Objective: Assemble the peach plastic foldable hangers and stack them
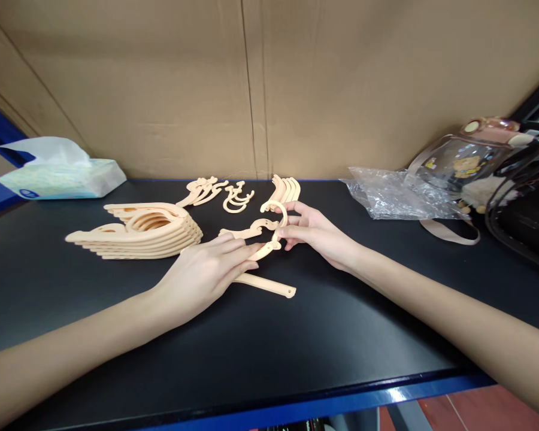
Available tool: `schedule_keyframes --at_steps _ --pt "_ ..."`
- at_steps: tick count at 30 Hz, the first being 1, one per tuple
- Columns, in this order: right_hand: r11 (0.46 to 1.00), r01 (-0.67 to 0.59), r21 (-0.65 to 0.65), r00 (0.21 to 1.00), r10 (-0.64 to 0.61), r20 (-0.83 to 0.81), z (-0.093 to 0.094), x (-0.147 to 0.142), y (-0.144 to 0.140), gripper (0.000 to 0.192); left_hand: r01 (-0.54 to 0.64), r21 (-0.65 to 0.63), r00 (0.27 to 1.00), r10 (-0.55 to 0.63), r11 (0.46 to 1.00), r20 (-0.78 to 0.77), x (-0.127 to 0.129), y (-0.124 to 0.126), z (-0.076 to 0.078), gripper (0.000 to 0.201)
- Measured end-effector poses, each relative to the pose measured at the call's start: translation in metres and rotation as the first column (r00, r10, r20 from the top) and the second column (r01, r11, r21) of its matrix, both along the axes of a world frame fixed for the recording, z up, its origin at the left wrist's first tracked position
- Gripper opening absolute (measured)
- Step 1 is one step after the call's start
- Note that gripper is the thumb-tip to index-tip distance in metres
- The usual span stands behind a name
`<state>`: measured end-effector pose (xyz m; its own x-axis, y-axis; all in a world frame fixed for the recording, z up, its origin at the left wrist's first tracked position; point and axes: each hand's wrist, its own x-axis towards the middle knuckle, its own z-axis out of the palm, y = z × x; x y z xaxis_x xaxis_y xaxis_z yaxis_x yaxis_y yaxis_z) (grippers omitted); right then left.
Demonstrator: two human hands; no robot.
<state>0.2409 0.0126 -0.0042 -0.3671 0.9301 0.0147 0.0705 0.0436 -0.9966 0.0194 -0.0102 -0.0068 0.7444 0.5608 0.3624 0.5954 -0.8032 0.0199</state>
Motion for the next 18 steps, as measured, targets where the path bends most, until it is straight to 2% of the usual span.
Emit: schedule_keyframes --at_steps 7,12,18 --pt "0.997 -0.071 -0.027 0.997 0.072 0.038 0.0035 0.0009 -0.0007 0.05 0.074 0.015 0.997 -0.074 0.997 0.031 0.0006 0.0015 0.0021 0.026" --pt "0.997 -0.056 -0.048 0.998 0.057 0.009 0.0032 0.002 -0.0006 0.055 0.004 -0.08 1.0 -0.005 0.997 -0.006 -0.0005 0.0005 0.0027 0.028" --pt "0.997 -0.075 -0.02 0.997 0.075 0.002 0.0004 0.0035 0.0003 0.051 0.009 -0.122 1.0 -0.008 0.992 0.015 -0.0028 0.0018 0.0013 0.028"
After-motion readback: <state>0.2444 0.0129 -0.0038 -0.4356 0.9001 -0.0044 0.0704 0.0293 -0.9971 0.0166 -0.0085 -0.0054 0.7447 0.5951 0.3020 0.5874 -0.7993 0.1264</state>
